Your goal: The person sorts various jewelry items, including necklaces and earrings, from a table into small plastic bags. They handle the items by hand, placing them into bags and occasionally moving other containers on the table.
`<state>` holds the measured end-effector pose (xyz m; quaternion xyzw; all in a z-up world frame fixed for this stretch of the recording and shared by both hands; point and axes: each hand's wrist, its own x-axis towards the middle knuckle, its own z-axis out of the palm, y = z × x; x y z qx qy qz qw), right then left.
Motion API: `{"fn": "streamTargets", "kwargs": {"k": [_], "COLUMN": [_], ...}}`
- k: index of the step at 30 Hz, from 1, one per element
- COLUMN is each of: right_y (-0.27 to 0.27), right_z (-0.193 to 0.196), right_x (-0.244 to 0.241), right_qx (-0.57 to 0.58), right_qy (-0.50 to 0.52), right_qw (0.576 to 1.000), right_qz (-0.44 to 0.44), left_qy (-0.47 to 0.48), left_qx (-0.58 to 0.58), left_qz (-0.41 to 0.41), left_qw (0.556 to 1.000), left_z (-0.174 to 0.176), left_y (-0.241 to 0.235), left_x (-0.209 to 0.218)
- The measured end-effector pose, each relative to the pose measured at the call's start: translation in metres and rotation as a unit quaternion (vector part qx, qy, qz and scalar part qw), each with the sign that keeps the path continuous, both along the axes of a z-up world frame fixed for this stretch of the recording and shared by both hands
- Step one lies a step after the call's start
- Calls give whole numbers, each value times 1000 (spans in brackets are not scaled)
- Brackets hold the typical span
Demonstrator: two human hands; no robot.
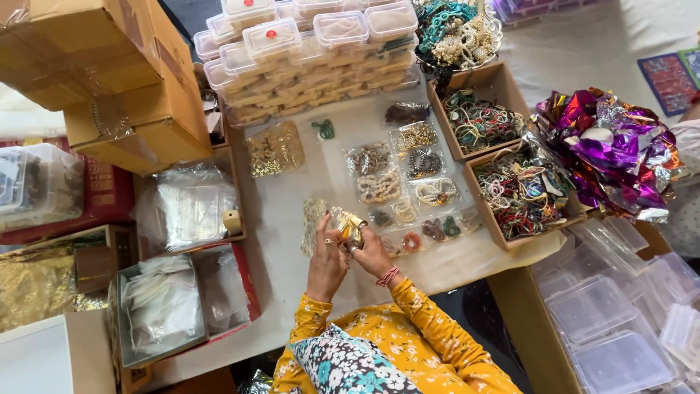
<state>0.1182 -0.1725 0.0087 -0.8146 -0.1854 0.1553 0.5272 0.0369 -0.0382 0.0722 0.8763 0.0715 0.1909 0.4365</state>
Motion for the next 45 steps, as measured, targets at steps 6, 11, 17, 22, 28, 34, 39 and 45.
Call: {"fn": "streamTargets", "kwargs": {"k": [6,11,17,22,28,34,39,45], "right_y": [-6,-2,-2,-15,-18,-41,-33,-4], "right_z": [18,26,2,-21,-6,-41,-74,-44], "right_x": [21,27,38,69,192,344,412,419], "right_qx": [35,7,35,57,-101,-245,-376,-462], "right_qy": [-97,-59,-23,166,-40,-254,-313,-164], "right_qw": [994,997,996,975,994,930,871,871], "right_qz": [21,43,78,138,3,-103,-49,30], "left_qy": [51,28,57,57,113,119,131,201], "left_qx": [89,86,39,80,62,69,47,13], "left_qz": [10,58,91,88,64,75,83,97], "left_qw": [995,994,993,991,990,988,987,975], "left_z": [0,17,-9,-14,-20,-37,-32,-44], "left_y": [1,0,6,13,17,17,20,27], "left_x": [-2,8,7,9,14,21,27,29]}}
